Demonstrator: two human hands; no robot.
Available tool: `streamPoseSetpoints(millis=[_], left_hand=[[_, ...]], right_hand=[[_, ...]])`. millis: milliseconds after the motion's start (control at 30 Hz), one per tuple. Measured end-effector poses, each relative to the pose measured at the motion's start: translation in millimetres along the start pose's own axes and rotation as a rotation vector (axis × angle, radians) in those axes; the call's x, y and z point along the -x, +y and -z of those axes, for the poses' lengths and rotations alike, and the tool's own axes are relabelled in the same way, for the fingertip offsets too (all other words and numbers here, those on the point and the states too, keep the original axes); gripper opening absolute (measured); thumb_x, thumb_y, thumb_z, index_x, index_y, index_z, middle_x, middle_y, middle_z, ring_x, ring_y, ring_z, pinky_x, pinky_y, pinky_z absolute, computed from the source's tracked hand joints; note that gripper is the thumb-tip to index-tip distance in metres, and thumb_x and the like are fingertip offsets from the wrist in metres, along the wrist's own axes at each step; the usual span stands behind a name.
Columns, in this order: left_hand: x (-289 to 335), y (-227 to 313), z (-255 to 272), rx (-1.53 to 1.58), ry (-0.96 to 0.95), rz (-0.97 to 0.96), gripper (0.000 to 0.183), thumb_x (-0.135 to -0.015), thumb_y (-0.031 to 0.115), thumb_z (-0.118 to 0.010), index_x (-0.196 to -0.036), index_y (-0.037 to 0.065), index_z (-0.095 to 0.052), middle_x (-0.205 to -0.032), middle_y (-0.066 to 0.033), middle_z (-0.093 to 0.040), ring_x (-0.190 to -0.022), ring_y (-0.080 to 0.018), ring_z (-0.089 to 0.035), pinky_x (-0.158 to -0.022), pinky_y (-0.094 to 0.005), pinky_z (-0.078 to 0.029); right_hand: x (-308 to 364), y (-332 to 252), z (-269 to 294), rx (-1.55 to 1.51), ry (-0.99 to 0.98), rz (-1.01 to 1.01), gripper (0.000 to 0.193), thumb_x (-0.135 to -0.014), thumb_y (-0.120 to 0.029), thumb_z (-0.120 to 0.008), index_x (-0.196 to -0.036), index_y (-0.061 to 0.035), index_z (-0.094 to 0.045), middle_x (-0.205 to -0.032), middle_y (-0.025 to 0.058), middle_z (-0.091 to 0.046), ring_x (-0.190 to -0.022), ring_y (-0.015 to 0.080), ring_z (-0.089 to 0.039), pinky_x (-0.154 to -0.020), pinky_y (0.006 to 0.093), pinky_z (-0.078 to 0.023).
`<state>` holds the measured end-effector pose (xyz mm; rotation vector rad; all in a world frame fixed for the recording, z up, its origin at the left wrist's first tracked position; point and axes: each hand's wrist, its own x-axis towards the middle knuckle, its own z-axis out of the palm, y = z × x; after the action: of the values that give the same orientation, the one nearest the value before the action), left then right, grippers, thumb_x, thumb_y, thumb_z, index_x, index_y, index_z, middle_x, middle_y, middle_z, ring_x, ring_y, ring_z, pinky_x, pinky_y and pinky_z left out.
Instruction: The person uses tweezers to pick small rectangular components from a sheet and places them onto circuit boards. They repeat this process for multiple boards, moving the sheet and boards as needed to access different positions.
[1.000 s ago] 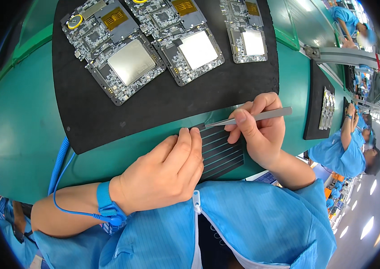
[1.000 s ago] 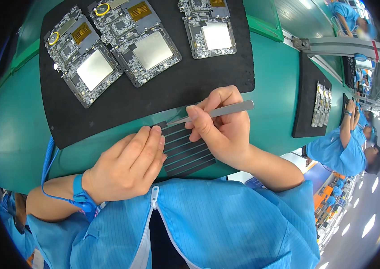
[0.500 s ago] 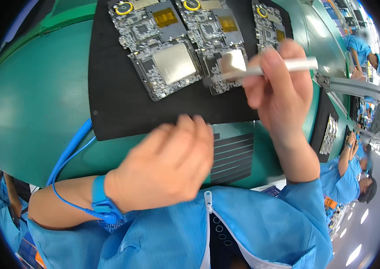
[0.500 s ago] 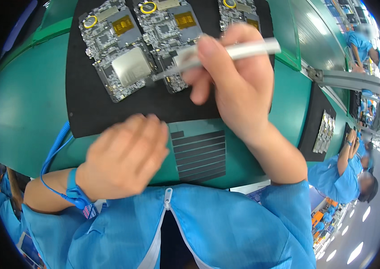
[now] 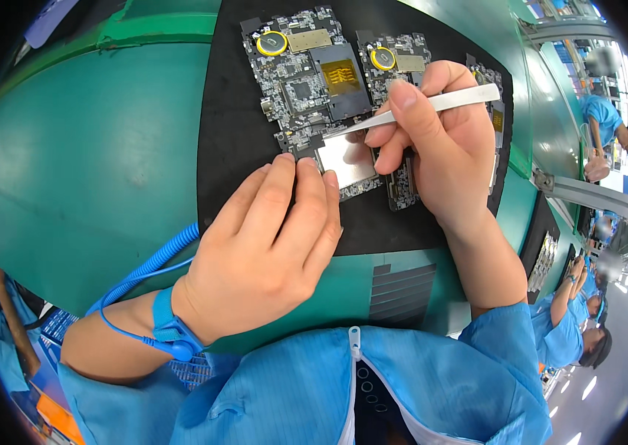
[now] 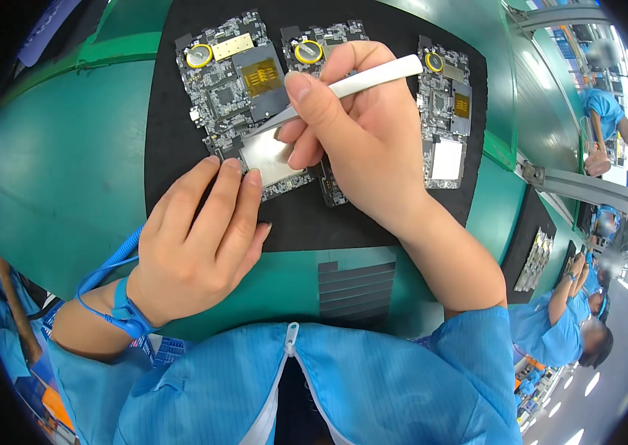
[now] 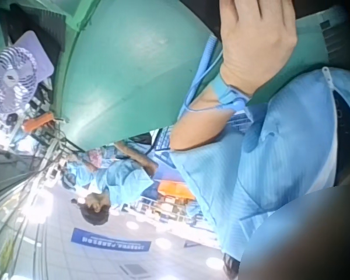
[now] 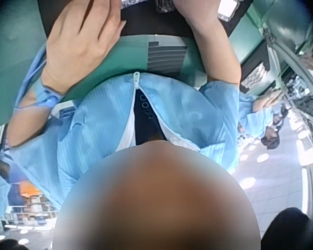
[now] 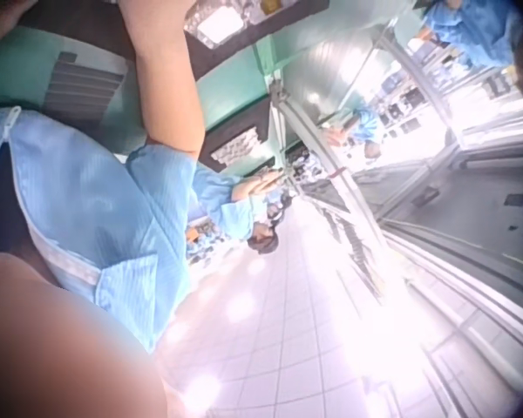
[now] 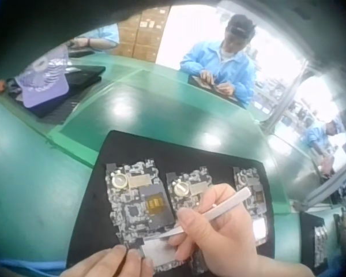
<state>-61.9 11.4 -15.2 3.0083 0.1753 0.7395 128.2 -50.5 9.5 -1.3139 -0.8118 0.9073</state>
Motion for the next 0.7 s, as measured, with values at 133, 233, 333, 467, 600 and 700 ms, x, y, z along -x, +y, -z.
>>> streamPoseSetpoints(millis=[133,233,333,467,600,700], left_hand=[[0.8,-1.3,-2.9,-0.011,0.028,-0.011,0.041,-0.063,0.016,-0.068,-0.098,-0.005,-0.065,-0.101,-0.0196,-0.06,-0.093,-0.0319,-0.059,-0.077,-0.0379,-0.053],[-1.1,-2.3,-2.8,-0.022,0.036,-0.018,0.04,-0.063,0.015,-0.068,-0.097,-0.005,-0.065,-0.101,-0.0195,-0.061,-0.093,-0.0317,-0.06,-0.077,-0.0377,-0.053],[-0.6,-2.3,-2.0,-0.023,0.031,-0.015,0.04,-0.063,0.015,-0.068,-0.097,-0.005,-0.065,-0.101,-0.0193,-0.061,-0.093,-0.0315,-0.06,-0.077,-0.0373,-0.052],[-1.1,-2.0,-0.7,-0.018,0.031,-0.005,0.04,-0.063,0.015,-0.068,-0.097,-0.005,-0.065,-0.101,-0.0189,-0.06,-0.093,-0.0312,-0.059,-0.077,-0.037,-0.052],[-1.1,-2.6,-0.9,0.029,0.024,0.02,0.041,-0.062,0.013,-0.069,-0.099,-0.004,-0.065,-0.107,-0.0193,-0.059,-0.094,-0.031,-0.058,-0.078,-0.0366,-0.051],[-1.8,-1.6,-0.5,0.087,0.024,0.078,0.04,-0.061,0.011,-0.07,-0.098,-0.002,-0.064,-0.112,-0.0205,-0.056,-0.096,-0.0316,-0.057,-0.079,-0.0372,-0.05]], right_hand=[[-0.4,3.4,-0.9,-0.002,-0.013,0.008,0.027,-0.09,-0.012,-0.061,-0.098,-0.0019,-0.036,-0.068,0.0079,-0.059,-0.054,0.0097,-0.061,-0.045,0.0194,-0.05],[-1.1,6.2,0.0,-0.008,-0.011,0.031,0.027,-0.09,-0.011,-0.061,-0.098,-0.002,-0.036,-0.068,0.0078,-0.059,-0.054,0.0097,-0.061,-0.045,0.0192,-0.05],[-1.7,8.6,0.2,-0.025,-0.022,0.045,0.026,-0.09,-0.011,-0.06,-0.098,-0.002,-0.036,-0.068,0.0076,-0.059,-0.054,0.0096,-0.061,-0.045,0.0191,-0.05],[-1.2,6.6,-0.5,-0.011,-0.019,0.046,0.026,-0.09,-0.01,-0.06,-0.098,-0.0019,-0.036,-0.068,0.0075,-0.059,-0.055,0.0097,-0.061,-0.045,0.0188,-0.05],[-1.3,7.1,-1.3,-0.018,-0.006,0.051,0.025,-0.09,-0.009,-0.059,-0.098,-0.0019,-0.036,-0.068,0.0075,-0.058,-0.054,0.0093,-0.061,-0.045,0.0186,-0.05],[-0.5,7.0,-0.3,0.008,-0.015,0.057,0.025,-0.09,-0.009,-0.059,-0.097,-0.002,-0.036,-0.068,0.0075,-0.058,-0.054,0.0089,-0.061,-0.045,0.0184,-0.05]])
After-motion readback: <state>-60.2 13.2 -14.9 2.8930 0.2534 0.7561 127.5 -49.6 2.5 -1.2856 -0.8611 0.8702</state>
